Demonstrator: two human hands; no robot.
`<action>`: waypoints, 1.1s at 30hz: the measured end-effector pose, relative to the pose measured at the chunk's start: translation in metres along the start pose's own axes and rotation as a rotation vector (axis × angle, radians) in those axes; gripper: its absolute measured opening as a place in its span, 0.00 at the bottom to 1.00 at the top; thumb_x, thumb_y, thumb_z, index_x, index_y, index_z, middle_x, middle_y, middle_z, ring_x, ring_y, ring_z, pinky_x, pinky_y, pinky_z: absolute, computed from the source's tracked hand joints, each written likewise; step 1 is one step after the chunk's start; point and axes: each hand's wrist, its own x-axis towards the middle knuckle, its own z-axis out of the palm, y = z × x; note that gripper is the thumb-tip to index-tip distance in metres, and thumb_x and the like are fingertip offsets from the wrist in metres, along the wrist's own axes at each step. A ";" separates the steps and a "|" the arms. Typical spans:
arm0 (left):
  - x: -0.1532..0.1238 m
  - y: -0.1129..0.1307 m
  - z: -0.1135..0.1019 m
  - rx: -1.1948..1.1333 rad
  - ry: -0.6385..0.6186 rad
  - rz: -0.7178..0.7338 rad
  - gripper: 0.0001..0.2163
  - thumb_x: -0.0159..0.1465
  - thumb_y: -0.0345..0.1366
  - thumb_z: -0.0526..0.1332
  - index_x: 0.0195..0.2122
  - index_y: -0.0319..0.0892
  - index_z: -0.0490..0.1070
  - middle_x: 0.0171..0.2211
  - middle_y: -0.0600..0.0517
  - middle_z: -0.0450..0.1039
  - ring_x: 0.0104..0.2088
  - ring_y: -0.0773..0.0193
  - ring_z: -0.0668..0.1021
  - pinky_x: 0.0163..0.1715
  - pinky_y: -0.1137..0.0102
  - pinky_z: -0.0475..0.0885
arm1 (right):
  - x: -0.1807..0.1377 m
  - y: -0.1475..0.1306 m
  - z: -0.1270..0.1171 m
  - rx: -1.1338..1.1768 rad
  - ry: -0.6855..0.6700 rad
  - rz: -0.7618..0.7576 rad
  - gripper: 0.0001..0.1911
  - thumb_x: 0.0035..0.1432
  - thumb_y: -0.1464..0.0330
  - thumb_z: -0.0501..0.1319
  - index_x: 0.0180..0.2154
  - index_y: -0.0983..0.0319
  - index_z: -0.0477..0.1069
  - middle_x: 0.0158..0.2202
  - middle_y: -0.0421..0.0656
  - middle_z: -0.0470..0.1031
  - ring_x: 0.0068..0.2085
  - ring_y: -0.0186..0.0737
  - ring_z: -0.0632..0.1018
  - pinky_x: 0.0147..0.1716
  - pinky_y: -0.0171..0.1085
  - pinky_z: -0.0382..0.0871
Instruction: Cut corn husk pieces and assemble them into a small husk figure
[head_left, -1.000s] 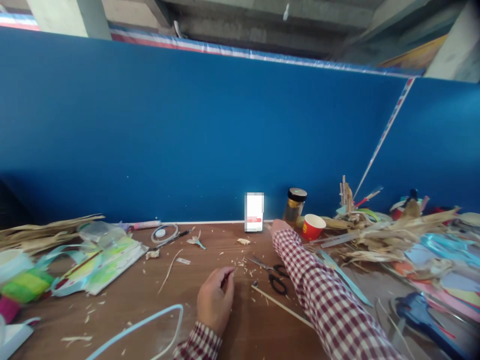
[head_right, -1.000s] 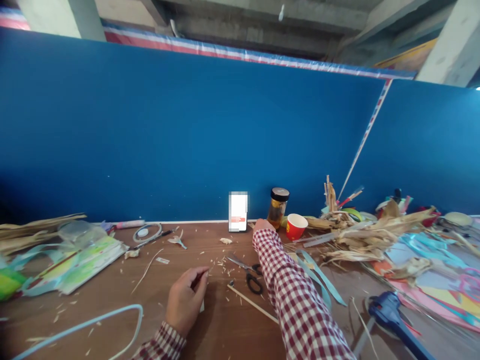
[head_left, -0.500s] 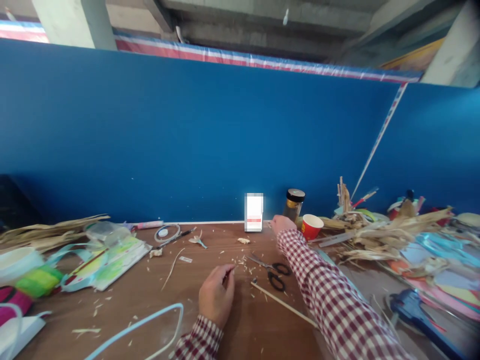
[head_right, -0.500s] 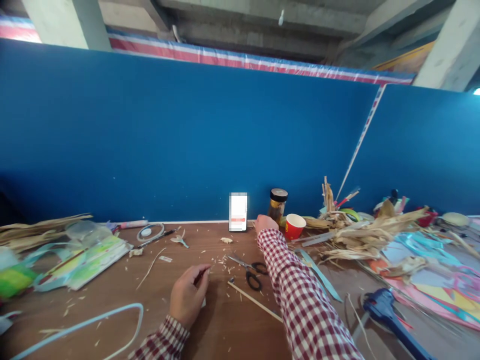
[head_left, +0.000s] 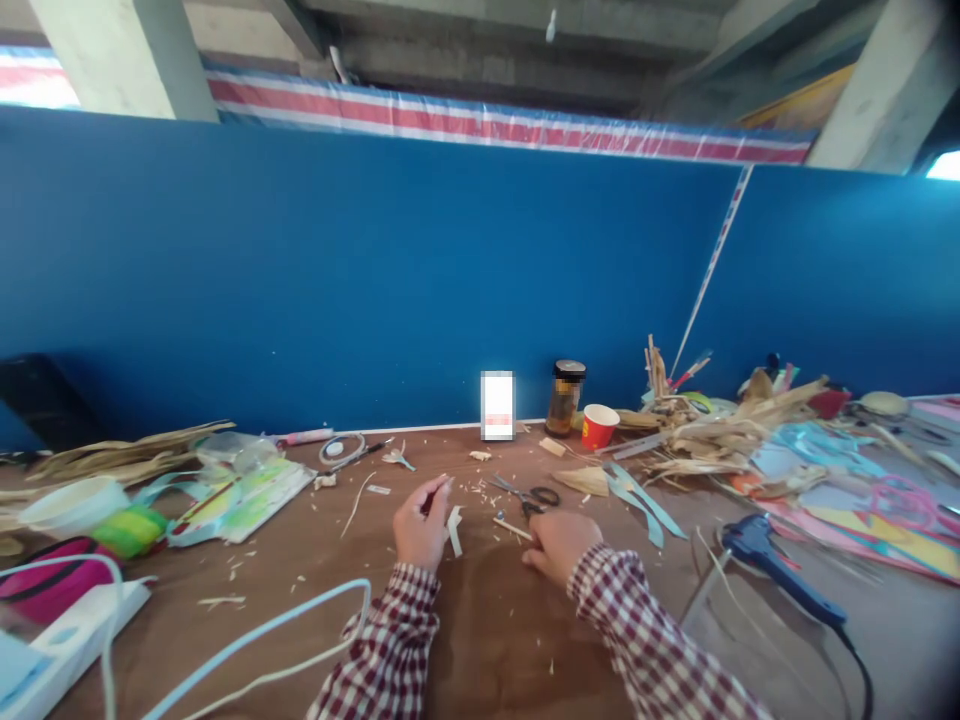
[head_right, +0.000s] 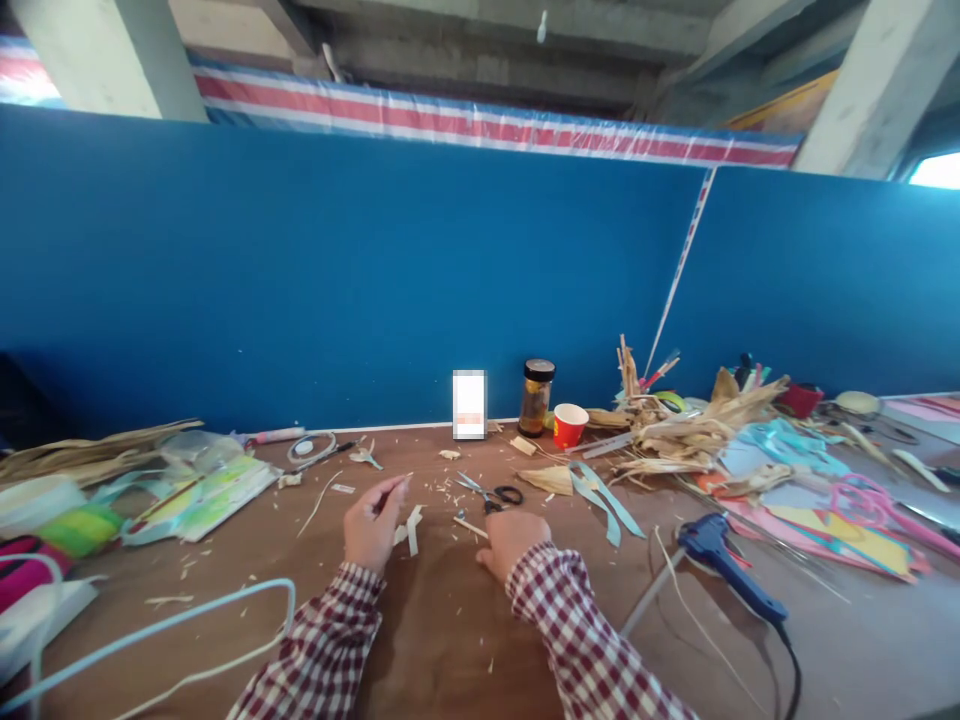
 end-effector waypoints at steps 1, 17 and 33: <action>0.002 -0.001 -0.001 0.003 0.033 0.011 0.14 0.55 0.43 0.55 0.36 0.39 0.74 0.34 0.47 0.76 0.35 0.60 0.76 0.38 0.67 0.69 | -0.003 -0.001 0.003 -0.021 -0.017 0.021 0.09 0.46 0.62 0.62 0.29 0.60 0.71 0.31 0.45 0.74 0.36 0.48 0.74 0.32 0.39 0.64; -0.003 -0.007 -0.002 0.113 0.100 -0.080 0.13 0.53 0.41 0.57 0.35 0.40 0.73 0.33 0.48 0.76 0.33 0.61 0.76 0.38 0.66 0.70 | 0.001 0.018 0.026 -0.011 0.190 0.004 0.07 0.54 0.67 0.56 0.36 0.61 0.69 0.38 0.47 0.71 0.41 0.43 0.71 0.34 0.36 0.63; -0.005 0.019 0.005 -1.032 -0.055 -0.750 0.11 0.58 0.18 0.47 0.30 0.38 0.64 0.24 0.55 0.67 0.13 0.82 0.62 0.09 0.87 0.56 | -0.004 0.007 0.027 0.241 0.469 -0.042 0.09 0.61 0.66 0.47 0.36 0.60 0.62 0.31 0.41 0.71 0.28 0.34 0.73 0.23 0.31 0.56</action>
